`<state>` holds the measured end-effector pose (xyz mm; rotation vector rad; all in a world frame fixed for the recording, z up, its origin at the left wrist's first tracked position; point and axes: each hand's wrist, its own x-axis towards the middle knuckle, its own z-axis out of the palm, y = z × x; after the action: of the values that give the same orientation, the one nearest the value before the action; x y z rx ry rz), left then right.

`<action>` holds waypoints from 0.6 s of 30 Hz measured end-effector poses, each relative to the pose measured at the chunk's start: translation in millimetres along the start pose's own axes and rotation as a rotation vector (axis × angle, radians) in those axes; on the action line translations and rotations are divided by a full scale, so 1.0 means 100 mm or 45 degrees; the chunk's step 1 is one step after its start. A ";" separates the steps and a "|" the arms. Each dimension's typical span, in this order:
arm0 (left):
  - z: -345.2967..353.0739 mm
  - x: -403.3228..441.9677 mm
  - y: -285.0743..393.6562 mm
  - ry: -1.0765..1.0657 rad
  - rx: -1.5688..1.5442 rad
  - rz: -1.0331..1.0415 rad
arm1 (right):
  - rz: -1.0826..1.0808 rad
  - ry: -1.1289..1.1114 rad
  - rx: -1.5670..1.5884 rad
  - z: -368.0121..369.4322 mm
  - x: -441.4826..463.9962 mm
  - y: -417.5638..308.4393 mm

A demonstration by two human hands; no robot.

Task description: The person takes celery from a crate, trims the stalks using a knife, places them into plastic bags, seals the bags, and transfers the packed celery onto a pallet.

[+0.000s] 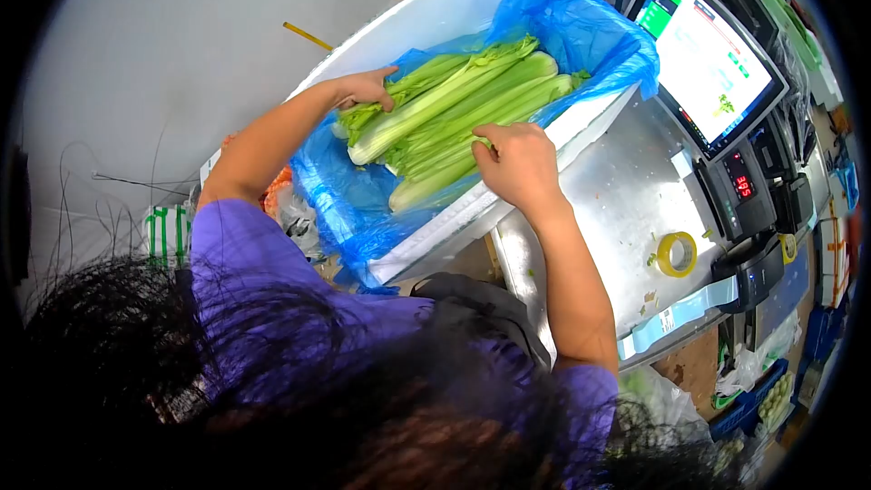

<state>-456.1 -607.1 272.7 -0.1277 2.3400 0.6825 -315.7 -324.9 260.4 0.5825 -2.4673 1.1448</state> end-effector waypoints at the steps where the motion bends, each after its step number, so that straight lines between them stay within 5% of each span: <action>1: 0.02 -0.01 -0.02 -0.105 -0.158 -0.028 | 0.011 0.006 -0.016 -0.01 0.00 -0.01; 4: 0.07 0.04 -0.08 -0.439 -0.441 -0.090 | 0.006 0.015 -0.020 -0.01 0.00 -0.02; 7: 0.11 0.04 -0.08 -0.408 -0.548 -0.078 | 0.024 0.006 -0.033 0.01 0.00 0.01; 13: 0.43 -0.01 -0.04 0.122 0.082 -0.044 | 0.028 0.000 -0.074 0.03 -0.01 0.01; 18: 0.32 0.16 -0.09 -0.039 0.034 -0.015 | 0.096 -0.032 -0.087 0.04 -0.03 0.01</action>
<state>-447.1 -596.8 238.4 -0.1177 2.3164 0.6430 -314.3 -326.6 255.7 0.4907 -2.5589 1.0819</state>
